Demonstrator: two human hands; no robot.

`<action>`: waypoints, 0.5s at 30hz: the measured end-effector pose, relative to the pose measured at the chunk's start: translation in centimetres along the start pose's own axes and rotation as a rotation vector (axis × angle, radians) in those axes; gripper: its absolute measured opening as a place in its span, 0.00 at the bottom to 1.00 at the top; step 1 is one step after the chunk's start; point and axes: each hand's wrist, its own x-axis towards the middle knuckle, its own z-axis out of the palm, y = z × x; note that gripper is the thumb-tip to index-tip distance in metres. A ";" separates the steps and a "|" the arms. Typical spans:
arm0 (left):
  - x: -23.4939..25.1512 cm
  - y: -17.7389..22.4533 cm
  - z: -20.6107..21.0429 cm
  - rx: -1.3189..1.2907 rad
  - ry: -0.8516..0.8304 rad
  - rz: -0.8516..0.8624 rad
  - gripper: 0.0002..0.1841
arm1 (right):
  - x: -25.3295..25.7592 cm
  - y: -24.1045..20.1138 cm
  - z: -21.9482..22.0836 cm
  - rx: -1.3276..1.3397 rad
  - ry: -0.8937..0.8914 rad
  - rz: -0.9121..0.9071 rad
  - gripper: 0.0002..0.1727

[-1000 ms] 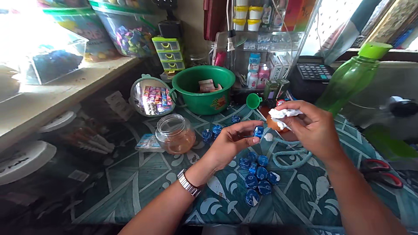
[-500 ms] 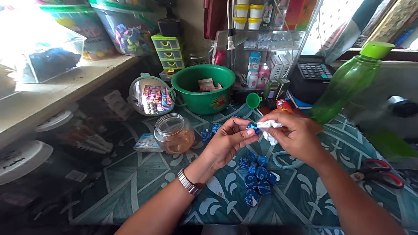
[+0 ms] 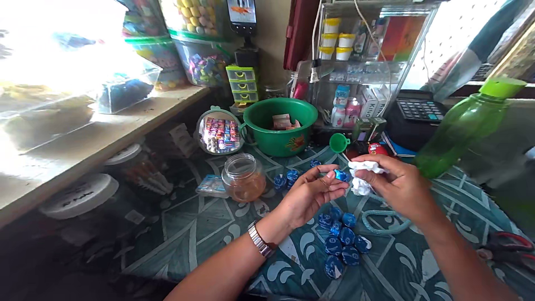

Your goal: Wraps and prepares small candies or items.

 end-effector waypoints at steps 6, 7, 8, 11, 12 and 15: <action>-0.2 -0.2 0.1 0.112 -0.047 0.011 0.13 | -0.3 0.2 1.7 -0.070 -0.018 -0.140 0.17; -0.2 -0.3 0.0 0.138 -0.072 0.018 0.13 | -0.3 0.2 1.6 -0.081 0.001 -0.139 0.15; -0.2 -0.3 0.0 0.162 -0.094 0.026 0.12 | -0.3 0.3 1.5 -0.081 0.014 -0.137 0.14; -0.3 -0.3 0.1 0.191 -0.065 0.029 0.10 | -0.3 0.3 1.4 -0.023 0.030 -0.133 0.10; -0.3 -0.2 0.1 0.189 -0.044 0.020 0.09 | -0.3 0.3 1.4 0.000 0.032 -0.124 0.10; -0.2 0.0 0.0 0.173 -0.003 0.007 0.11 | -0.2 0.2 0.7 0.071 0.023 -0.041 0.09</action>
